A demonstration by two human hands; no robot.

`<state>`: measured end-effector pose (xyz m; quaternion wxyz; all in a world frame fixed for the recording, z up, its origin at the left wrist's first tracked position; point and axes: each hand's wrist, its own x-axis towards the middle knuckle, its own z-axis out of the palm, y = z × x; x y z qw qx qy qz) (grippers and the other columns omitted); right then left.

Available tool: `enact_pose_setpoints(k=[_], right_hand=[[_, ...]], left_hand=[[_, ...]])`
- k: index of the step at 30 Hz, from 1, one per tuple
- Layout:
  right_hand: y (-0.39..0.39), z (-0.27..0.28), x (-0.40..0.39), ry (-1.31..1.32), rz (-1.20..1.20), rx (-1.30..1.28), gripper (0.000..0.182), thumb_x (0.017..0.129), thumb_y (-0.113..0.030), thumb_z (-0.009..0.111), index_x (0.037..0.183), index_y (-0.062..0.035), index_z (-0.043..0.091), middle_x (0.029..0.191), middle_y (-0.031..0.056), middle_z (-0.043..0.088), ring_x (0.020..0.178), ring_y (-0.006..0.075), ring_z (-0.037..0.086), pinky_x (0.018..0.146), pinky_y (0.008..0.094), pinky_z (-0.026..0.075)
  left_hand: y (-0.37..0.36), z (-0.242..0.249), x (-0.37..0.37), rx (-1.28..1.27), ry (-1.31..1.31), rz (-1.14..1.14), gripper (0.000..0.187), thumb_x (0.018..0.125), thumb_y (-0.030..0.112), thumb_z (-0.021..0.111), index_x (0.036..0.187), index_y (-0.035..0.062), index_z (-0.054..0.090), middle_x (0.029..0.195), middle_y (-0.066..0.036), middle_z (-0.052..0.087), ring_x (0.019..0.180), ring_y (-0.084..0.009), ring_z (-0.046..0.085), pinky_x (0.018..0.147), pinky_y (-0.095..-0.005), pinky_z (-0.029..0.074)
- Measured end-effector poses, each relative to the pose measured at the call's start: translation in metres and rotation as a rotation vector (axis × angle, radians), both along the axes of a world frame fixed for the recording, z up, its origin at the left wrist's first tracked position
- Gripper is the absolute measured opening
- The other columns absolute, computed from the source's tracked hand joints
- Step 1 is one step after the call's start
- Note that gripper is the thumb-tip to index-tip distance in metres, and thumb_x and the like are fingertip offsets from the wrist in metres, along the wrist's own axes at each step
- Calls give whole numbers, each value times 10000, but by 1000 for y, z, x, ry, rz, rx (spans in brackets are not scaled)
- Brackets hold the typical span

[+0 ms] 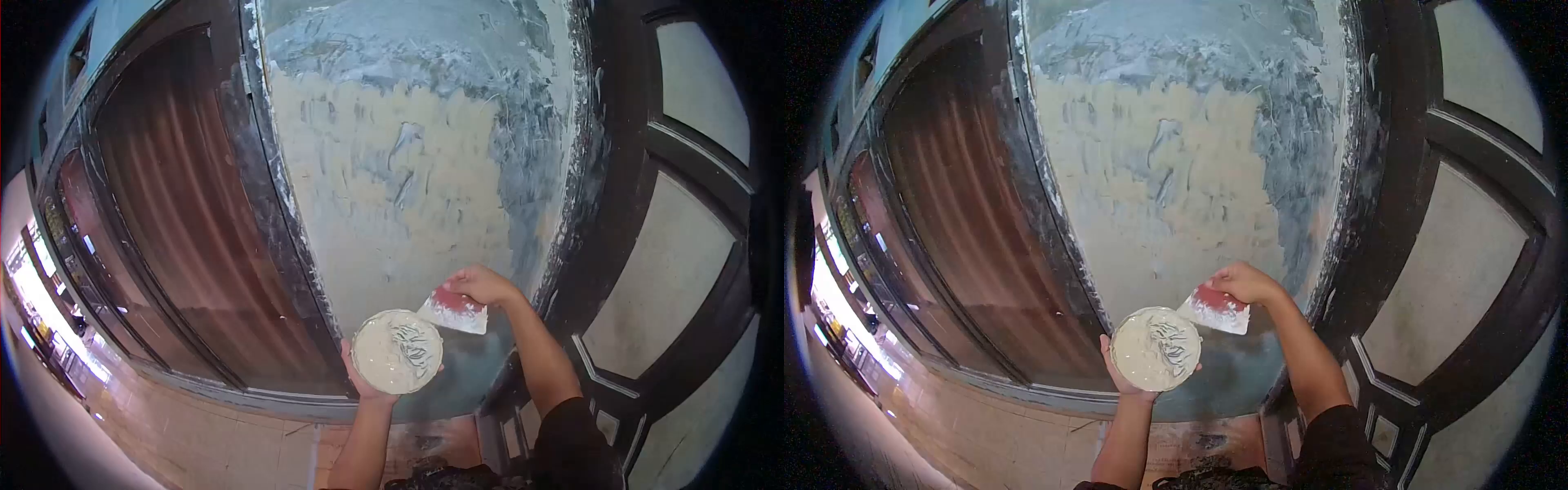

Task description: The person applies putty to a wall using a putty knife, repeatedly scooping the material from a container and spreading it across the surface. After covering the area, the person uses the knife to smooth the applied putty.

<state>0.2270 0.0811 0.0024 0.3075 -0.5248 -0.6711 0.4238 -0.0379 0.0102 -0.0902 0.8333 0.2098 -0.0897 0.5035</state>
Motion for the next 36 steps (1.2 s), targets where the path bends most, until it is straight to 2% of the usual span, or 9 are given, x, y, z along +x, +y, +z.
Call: enact_pose_setpoints(k=[3, 5, 9, 12, 14, 17, 27, 32, 36], right_hand=[[7, -32, 12, -4, -286, 137, 259, 994, -241, 684, 1077, 2, 713, 886, 52, 723, 744, 95, 640, 660, 277, 522], [-8, -48, -5, 135, -302, 145, 227, 996, -197, 674, 1078, 15, 689, 902, 64, 726, 771, 108, 650, 678, 278, 528], [-43, -103, -66, 369, -412, 455, 191, 995, -130, 659, 1114, 20, 673, 942, 64, 731, 833, 103, 663, 710, 268, 534], [-74, -130, -105, 292, -407, 511, 156, 965, -70, 660, 1104, -24, 712, 960, 77, 735, 848, 166, 679, 762, 307, 530], [-82, -152, -116, -123, -370, 914, 206, 897, 10, 656, 1064, -62, 752, 978, 100, 724, 909, 261, 658, 853, 364, 504], [-106, -161, -136, -65, -359, 896, 300, 823, 88, 600, 1041, -58, 748, 985, 116, 705, 959, 331, 597, 916, 407, 468], [-123, -206, -147, -145, -456, 946, 367, 783, 118, 604, 1045, -85, 761, 1042, 102, 679, 1011, 334, 536, 920, 403, 459], [-123, -228, -134, -212, -562, 877, 372, 780, 132, 562, 1003, -84, 765, 960, 100, 659, 970, 319, 538, 909, 391, 446], [-139, -200, -142, -211, -580, 909, 339, 793, 132, 576, 996, -66, 761, 995, 109, 677, 987, 326, 563, 928, 405, 454]], left_hand=[[2, -20, -27, -27, 30, 20, 991, 886, 829, 329, 1542, 87, 372, 1539, -212, 412, 1330, -516, 456, 925, -859, 374], [2, -29, -39, -64, 55, 55, 983, 882, 832, 343, 1534, 98, 386, 1528, -207, 428, 1320, -517, 467, 918, -860, 378], [5, -66, -57, -154, 89, 80, 992, 853, 853, 392, 1526, 124, 400, 1535, -198, 428, 1335, -513, 455, 928, -870, 361], [5, -87, -65, -234, 53, 43, 1014, 842, 862, 381, 1529, 116, 394, 1556, -206, 405, 1374, -515, 418, 978, -879, 300], [-1, -90, -69, -223, 62, 68, 1021, 841, 863, 373, 1530, 110, 390, 1557, -213, 401, 1379, -514, 413, 987, -876, 294], [-6, -99, -75, -230, 81, 110, 1035, 840, 862, 359, 1533, 94, 380, 1556, -235, 393, 1389, -517, 403, 995, -865, 298], [-21, -118, -94, -253, 43, 46, 957, 861, 796, 437, 1526, 108, 410, 1569, -226, 387, 1368, -544, 408, 959, -890, 288], [-26, -118, -105, -281, 77, 121, 942, 865, 801, 427, 1513, 116, 425, 1535, -219, 428, 1335, -544, 440, 905, -893, 341], [-22, -129, -117, -259, 128, 223, 974, 848, 838, 425, 1510, 122, 426, 1521, -197, 447, 1317, -523, 462, 906, -882, 360]])
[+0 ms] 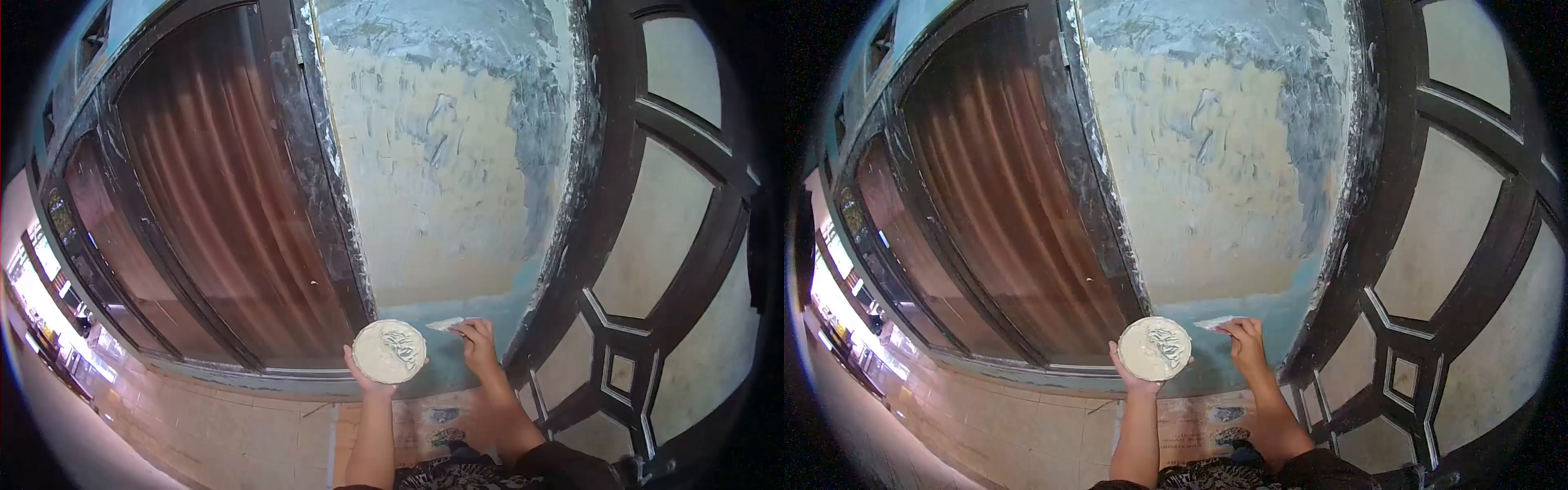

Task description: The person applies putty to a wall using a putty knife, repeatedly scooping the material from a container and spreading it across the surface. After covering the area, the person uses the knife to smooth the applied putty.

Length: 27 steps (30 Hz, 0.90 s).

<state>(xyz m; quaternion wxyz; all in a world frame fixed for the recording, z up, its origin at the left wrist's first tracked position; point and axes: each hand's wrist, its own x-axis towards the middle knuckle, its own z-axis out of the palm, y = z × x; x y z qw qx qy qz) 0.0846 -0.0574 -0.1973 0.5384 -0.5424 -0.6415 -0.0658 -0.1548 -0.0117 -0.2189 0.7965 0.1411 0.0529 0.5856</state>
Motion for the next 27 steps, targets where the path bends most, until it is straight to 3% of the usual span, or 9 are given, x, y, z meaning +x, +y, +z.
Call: enact_pose_setpoints(k=[2, 5, 7, 8, 9, 11, 14, 27], right_hand=[[-1, 15, -3, -9, 119, 34, 360, 779, 134, 590, 1026, -62, 765, 1088, 110, 700, 1084, 348, 576, 988, 414, 468], [1, 19, -8, -46, 293, 51, 385, 766, 150, 585, 1042, -52, 762, 1100, 112, 720, 1113, 361, 612, 1009, 424, 489], [-8, 27, -21, -61, 269, 20, 437, 734, 161, 583, 1061, -66, 765, 1090, 109, 726, 1126, 363, 625, 1012, 437, 504], [-10, 25, -24, -82, 313, 35, 444, 723, 159, 588, 1062, -67, 766, 1089, 109, 724, 1132, 357, 619, 1017, 435, 501], [-11, 23, -26, -102, 356, 51, 451, 713, 157, 593, 1062, -68, 767, 1089, 109, 722, 1139, 350, 614, 1023, 432, 497], [-12, 23, -29, -127, 406, 44, 449, 708, 151, 604, 1063, -70, 767, 1084, 103, 720, 1159, 337, 603, 1032, 426, 490], [-16, 25, -33, -135, 452, 22, 443, 705, 153, 608, 1054, -70, 765, 1080, 93, 717, 1173, 329, 592, 1035, 419, 485], [-12, 16, -22, -94, 476, -32, 478, 701, 171, 583, 1062, -80, 769, 1103, 97, 705, 1164, 336, 586, 1031, 429, 483]], left_hand=[[-10, 14, -3, 26, -6, -2, 958, 860, 833, 416, 1501, 121, 431, 1518, -188, 446, 1314, -507, 469, 910, -871, 376], [-10, 11, -6, 36, 4, 28, 962, 876, 848, 377, 1493, 112, 431, 1512, -181, 445, 1305, -486, 482, 919, -847, 405], [-8, 10, -7, 27, 26, 72, 1003, 864, 864, 382, 1491, 83, 438, 1494, -177, 485, 1296, -503, 490, 941, -825, 402], [-10, 10, -6, -14, 33, 116, 989, 881, 854, 371, 1468, 63, 465, 1468, -186, 513, 1287, -460, 520, 1018, -712, 438], [-9, 10, -5, -17, 33, 117, 989, 881, 854, 371, 1468, 63, 465, 1468, -186, 513, 1287, -460, 520, 1018, -712, 438], [-8, 11, -4, -143, 87, 211, 977, 885, 852, 370, 1447, 63, 496, 1450, -189, 533, 1289, -406, 539, 1069, -605, 450], [-12, 15, -2, -143, 94, 161, 971, 889, 849, 369, 1436, 59, 513, 1429, -189, 554, 1285, -383, 551, 1084, -551, 449], [-6, 0, 22, -143, 160, 94, 1004, 883, 873, 311, 1422, 52, 517, 1404, -185, 573, 1240, -407, 578, 1043, -582, 474]])
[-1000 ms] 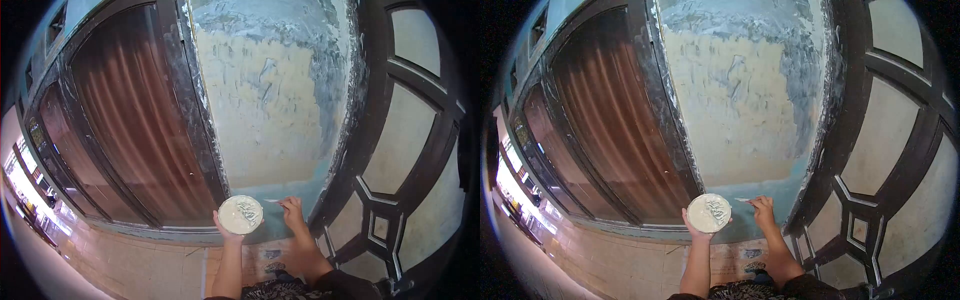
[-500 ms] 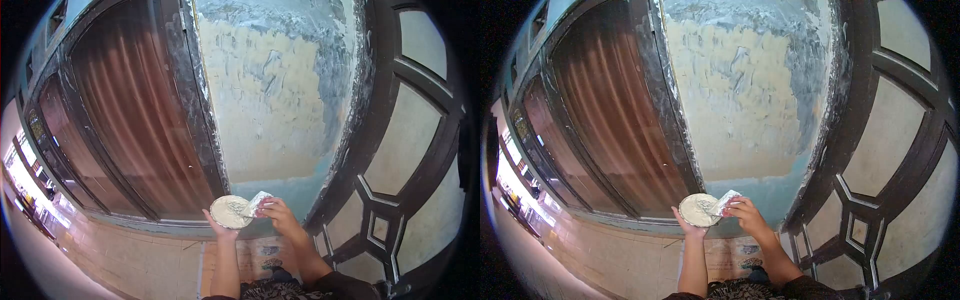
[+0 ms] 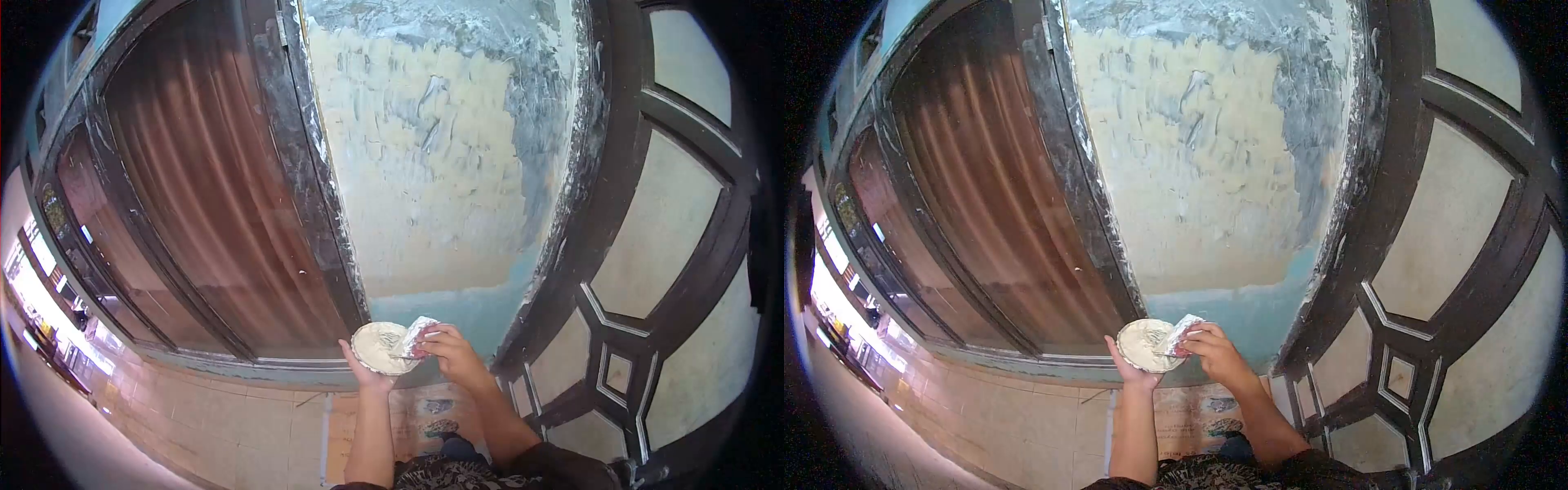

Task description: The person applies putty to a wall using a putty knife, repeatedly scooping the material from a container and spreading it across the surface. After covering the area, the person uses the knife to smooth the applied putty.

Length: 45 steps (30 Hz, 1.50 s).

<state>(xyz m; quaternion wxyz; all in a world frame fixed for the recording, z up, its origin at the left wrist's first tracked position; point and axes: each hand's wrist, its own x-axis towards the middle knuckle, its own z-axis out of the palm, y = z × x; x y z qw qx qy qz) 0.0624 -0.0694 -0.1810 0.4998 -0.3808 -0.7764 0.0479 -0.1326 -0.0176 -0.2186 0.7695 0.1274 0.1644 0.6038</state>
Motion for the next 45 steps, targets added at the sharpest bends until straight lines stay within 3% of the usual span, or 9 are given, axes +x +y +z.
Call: enact_pose_setpoints(k=[18, 20, 21, 26, 32, 34, 37, 39, 45], right_hand=[[38, 27, 72, 78, -126, 55, 363, 750, 153, 624, 1021, -41, 769, 1077, 103, 750, 1082, 336, 654, 971, 415, 522], [43, 34, 86, 74, -148, 53, 349, 759, 151, 623, 1022, -29, 766, 1072, 110, 752, 1071, 337, 659, 967, 411, 522], [44, 39, 93, 95, -141, 55, 342, 781, 138, 622, 1040, -36, 764, 1066, 116, 752, 1045, 332, 659, 954, 408, 520], [53, 54, 121, 136, -171, 25, 309, 810, 117, 633, 1047, -35, 760, 1029, 128, 758, 966, 317, 674, 890, 400, 523], [61, 60, 151, 172, -219, -19, 223, 853, 64, 655, 1031, -22, 757, 995, 127, 760, 916, 308, 674, 838, 389, 517], [66, 59, 160, 152, -203, -6, 209, 861, 48, 662, 1032, -24, 758, 986, 127, 757, 910, 307, 669, 835, 386, 514], [70, 63, 169, 121, -176, 23, 188, 871, 26, 673, 1031, -25, 759, 969, 124, 752, 898, 303, 661, 826, 385, 508], [73, 64, 174, 89, -163, 56, 172, 869, 25, 678, 1016, -21, 754, 953, 122, 745, 891, 302, 655, 817, 391, 501], [82, 55, 184, 121, -207, 16, 148, 875, 20, 672, 1002, -7, 745, 961, 124, 743, 898, 312, 658, 821, 392, 504]], left_hand=[[26, 8, 80, 107, -58, -89, 995, 886, 859, 351, 1440, 45, 500, 1425, -179, 562, 1252, -398, 576, 1015, -592, 502], [31, 10, 94, 101, -87, -58, 1001, 878, 862, 363, 1454, 53, 491, 1435, -181, 554, 1265, -405, 566, 1006, -633, 495], [33, 10, 101, 81, -103, -48, 1003, 874, 862, 373, 1473, 62, 472, 1448, -184, 540, 1273, -420, 554, 973, -717, 475], [40, 16, 127, 116, -185, -127, 1030, 865, 874, 356, 1506, 71, 431, 1497, -180, 490, 1288, -457, 528, 922, -806, 436], [39, 30, 157, 118, -115, -46, 1031, 865, 875, 359, 1513, 76, 427, 1514, -175, 476, 1311, -447, 510, 941, -786, 440], [48, 14, 164, -3, -326, -63, 1022, 871, 870, 359, 1516, 79, 423, 1513, -175, 477, 1317, -438, 507, 961, -766, 444], [46, 17, 173, 117, -176, -39, 1020, 874, 870, 351, 1519, 83, 418, 1518, -175, 470, 1317, -438, 506, 970, -754, 450], [43, 17, 175, 122, -226, -46, 983, 932, 822, 282, 1534, 53, 396, 1532, -176, 463, 1361, -400, 480, 1124, -584, 401], [50, 13, 181, 88, -195, -21, 975, 930, 820, 296, 1520, 53, 422, 1526, -170, 472, 1367, -390, 476, 1140, -566, 388]])
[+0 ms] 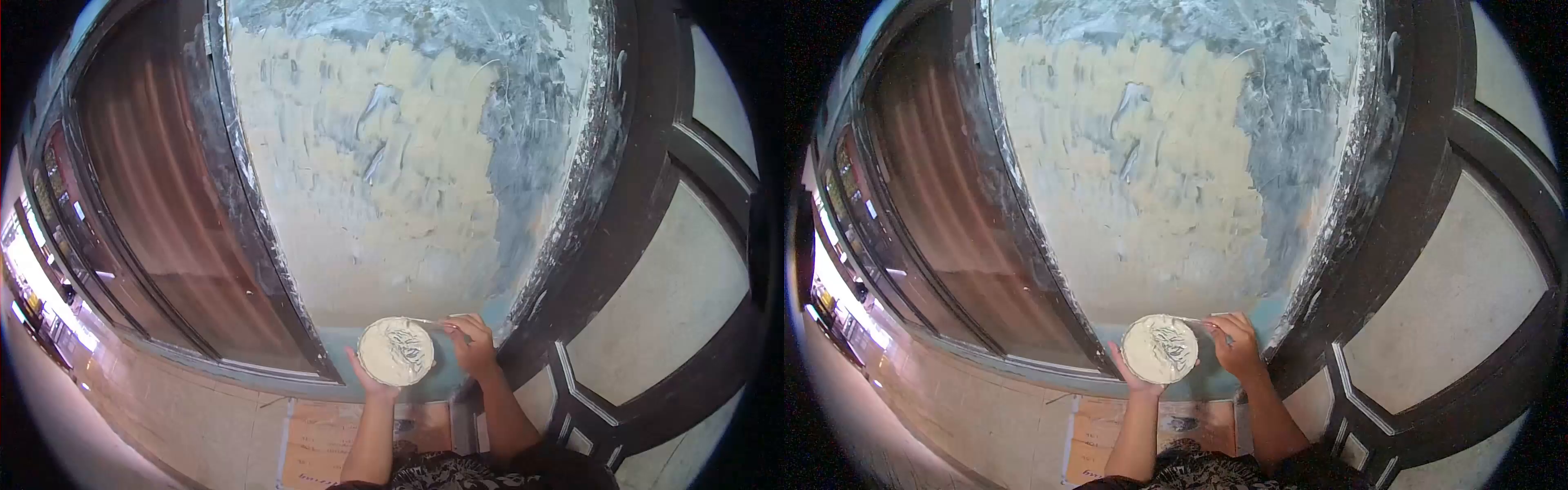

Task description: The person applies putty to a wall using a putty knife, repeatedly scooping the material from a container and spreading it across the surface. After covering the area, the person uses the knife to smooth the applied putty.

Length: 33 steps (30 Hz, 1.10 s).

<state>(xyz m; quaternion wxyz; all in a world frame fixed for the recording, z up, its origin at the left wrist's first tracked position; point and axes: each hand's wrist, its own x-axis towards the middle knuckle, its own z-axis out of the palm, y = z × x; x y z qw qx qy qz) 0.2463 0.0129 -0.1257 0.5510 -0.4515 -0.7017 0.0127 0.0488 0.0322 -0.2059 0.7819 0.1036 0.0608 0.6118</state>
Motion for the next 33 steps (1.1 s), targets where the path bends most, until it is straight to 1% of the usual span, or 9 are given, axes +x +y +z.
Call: enact_pose_setpoints(k=[9, 11, 14, 17, 18, 21, 23, 31, 33], right_hand=[[1, 8, 15, 33, -102, -20, 131, 950, -72, 659, 1024, -4, 743, 971, 135, 742, 923, 303, 669, 834, 381, 523], [6, 9, 23, 150, -90, -79, 144, 956, -81, 661, 1047, -2, 740, 970, 123, 743, 913, 259, 674, 830, 362, 526], [11, 30, 37, 328, -70, -188, 175, 968, -99, 661, 1093, 5, 728, 964, 95, 741, 896, 175, 671, 816, 322, 526], [19, 85, 52, 463, -95, -242, 217, 981, -127, 664, 1131, 24, 703, 953, 58, 724, 877, 103, 644, 802, 283, 514], [20, 112, 56, 387, -192, -239, 222, 974, -130, 672, 1126, 30, 700, 945, 58, 720, 870, 106, 640, 799, 281, 511], [35, 168, 86, 228, -301, -124, 224, 955, -127, 687, 1108, 36, 695, 914, 53, 712, 849, 112, 625, 783, 285, 507], [42, 200, 100, 145, -304, -30, 208, 953, -114, 680, 1100, 32, 698, 905, 51, 712, 837, 116, 619, 775, 288, 506], [57, 246, 136, 129, -291, -134, 127, 981, -60, 640, 1054, 40, 669, 890, 53, 704, 814, 108, 612, 760, 284, 499], [56, 251, 138, 84, -340, -101, 126, 982, -57, 637, 1055, 41, 668, 900, 51, 704, 812, 104, 609, 759, 281, 494]], left_hand=[[32, -4, 16, 59, -49, -94, 961, 934, 812, 288, 1519, 63, 426, 1528, -172, 469, 1364, -402, 476, 1126, -585, 398], [40, -5, 19, -30, -82, -160, 977, 894, 849, 312, 1533, 117, 412, 1541, -182, 441, 1352, -458, 466, 984, -804, 390], [40, -3, 22, 44, -100, -231, 973, 894, 847, 311, 1528, 117, 421, 1531, -183, 456, 1349, -457, 470, 970, -814, 392], [47, -22, 27, 2, -82, -232, 965, 898, 842, 310, 1521, 116, 434, 1528, -182, 462, 1343, -459, 475, 995, -789, 394], [47, -21, 28, 5, -83, -240, 965, 898, 842, 310, 1521, 116, 434, 1528, -182, 462, 1343, -459, 475, 995, -789, 394], [40, -10, 29, -44, 1, -216, 966, 902, 841, 305, 1511, 106, 451, 1524, -183, 470, 1341, -446, 484, 1062, -707, 397], [37, -7, 26, -35, 52, -212, 979, 923, 824, 276, 1535, 71, 408, 1537, -175, 457, 1376, -405, 462, 1132, -586, 386], [42, -17, 3, -36, -3, -222, 969, 909, 837, 318, 1500, 83, 468, 1503, -173, 505, 1334, -404, 507, 1112, -594, 403], [44, -20, -3, -38, 28, -157, 992, 895, 852, 321, 1501, 81, 462, 1507, -178, 496, 1331, -423, 503, 1085, -634, 413]])
